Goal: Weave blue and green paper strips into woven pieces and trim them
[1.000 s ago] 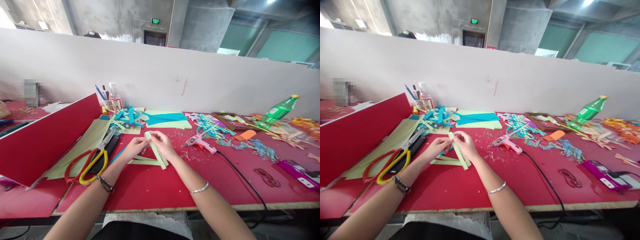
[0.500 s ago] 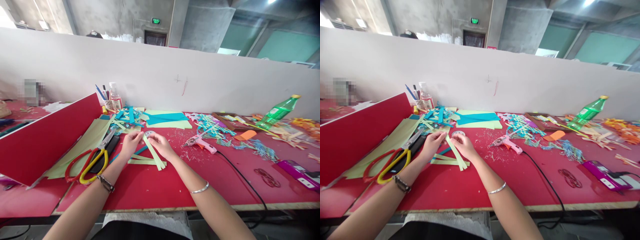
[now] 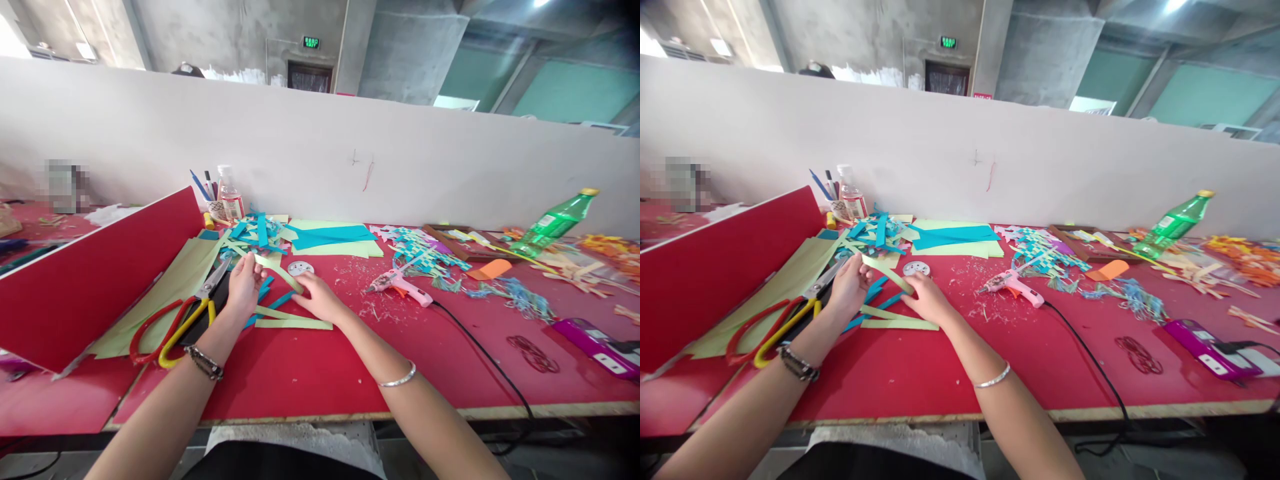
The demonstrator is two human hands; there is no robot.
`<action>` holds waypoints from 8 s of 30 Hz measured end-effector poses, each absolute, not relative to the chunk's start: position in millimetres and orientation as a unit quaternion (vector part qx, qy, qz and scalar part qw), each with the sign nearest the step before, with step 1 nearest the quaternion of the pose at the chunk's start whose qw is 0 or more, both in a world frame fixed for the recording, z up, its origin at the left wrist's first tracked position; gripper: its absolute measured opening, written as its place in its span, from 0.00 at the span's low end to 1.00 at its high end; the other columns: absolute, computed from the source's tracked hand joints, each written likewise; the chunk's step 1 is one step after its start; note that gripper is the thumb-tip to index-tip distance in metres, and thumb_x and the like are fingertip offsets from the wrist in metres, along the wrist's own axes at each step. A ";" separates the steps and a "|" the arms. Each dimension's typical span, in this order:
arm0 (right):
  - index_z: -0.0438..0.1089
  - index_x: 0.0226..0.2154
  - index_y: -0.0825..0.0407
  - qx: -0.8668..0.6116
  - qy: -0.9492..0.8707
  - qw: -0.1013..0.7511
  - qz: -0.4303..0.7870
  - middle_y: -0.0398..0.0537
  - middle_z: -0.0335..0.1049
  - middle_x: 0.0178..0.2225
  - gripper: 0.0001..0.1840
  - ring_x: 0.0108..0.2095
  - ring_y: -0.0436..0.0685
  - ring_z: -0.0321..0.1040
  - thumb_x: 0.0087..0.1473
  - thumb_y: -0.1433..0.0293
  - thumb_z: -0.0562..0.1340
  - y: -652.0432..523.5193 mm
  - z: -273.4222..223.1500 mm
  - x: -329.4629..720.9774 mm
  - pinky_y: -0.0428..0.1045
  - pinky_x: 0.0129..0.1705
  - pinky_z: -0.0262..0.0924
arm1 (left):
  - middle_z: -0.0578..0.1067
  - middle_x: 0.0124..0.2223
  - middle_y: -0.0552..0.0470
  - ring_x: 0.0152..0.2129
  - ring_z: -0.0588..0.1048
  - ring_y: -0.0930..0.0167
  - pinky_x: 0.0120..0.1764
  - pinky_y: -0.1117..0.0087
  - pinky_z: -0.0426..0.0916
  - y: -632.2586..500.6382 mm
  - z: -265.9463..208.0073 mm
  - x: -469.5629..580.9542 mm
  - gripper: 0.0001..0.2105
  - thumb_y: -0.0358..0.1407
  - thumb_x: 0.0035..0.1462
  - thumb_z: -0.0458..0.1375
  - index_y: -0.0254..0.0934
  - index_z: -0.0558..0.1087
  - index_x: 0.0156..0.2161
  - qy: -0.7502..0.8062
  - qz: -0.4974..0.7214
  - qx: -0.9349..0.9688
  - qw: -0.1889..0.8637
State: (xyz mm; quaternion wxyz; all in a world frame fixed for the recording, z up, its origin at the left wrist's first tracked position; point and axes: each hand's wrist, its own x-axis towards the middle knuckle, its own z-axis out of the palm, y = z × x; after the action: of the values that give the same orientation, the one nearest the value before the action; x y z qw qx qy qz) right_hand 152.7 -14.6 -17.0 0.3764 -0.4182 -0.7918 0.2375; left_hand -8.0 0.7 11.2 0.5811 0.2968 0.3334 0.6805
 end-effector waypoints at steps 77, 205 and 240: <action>0.66 0.35 0.51 -0.410 -0.416 0.716 0.381 0.41 0.62 0.26 0.17 0.24 0.47 0.61 0.45 0.57 0.57 -2.5 5.0 172.9 0.45 0.30 0.60 | 0.72 0.29 0.52 0.19 0.67 0.75 0.27 0.75 0.59 -15.1 6.3 1.5 0.07 0.37 0.52 0.52 0.40 0.71 0.33 0.385 0.444 0.796 0.146; 0.62 0.20 0.53 -0.374 -0.718 0.350 0.471 0.41 0.63 0.18 0.18 0.20 0.48 0.62 0.53 0.59 0.51 -23.1 -4.7 144.7 0.45 0.26 0.60 | 0.73 0.46 0.48 0.37 0.74 0.69 0.31 0.73 0.69 -4.0 11.5 -4.6 0.22 0.35 0.51 0.53 0.40 0.61 0.52 0.320 0.640 0.417 0.561; 0.62 0.24 0.55 -0.390 -0.647 0.367 0.543 0.36 0.61 0.11 0.14 0.08 0.44 0.56 0.54 0.64 0.50 -25.3 0.1 141.6 0.40 0.11 0.51 | 0.74 0.37 0.52 0.29 0.72 0.75 0.32 0.75 0.67 -7.0 0.0 5.1 0.17 0.40 0.55 0.50 0.41 0.64 0.50 0.287 0.582 0.539 0.537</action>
State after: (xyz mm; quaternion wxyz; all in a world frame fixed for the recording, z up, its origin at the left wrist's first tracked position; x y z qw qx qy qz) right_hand 141.6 -25.3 0.1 0.3668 -0.3904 -0.6466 0.5431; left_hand 5.1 -7.0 0.0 0.5368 0.5394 0.2870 0.5818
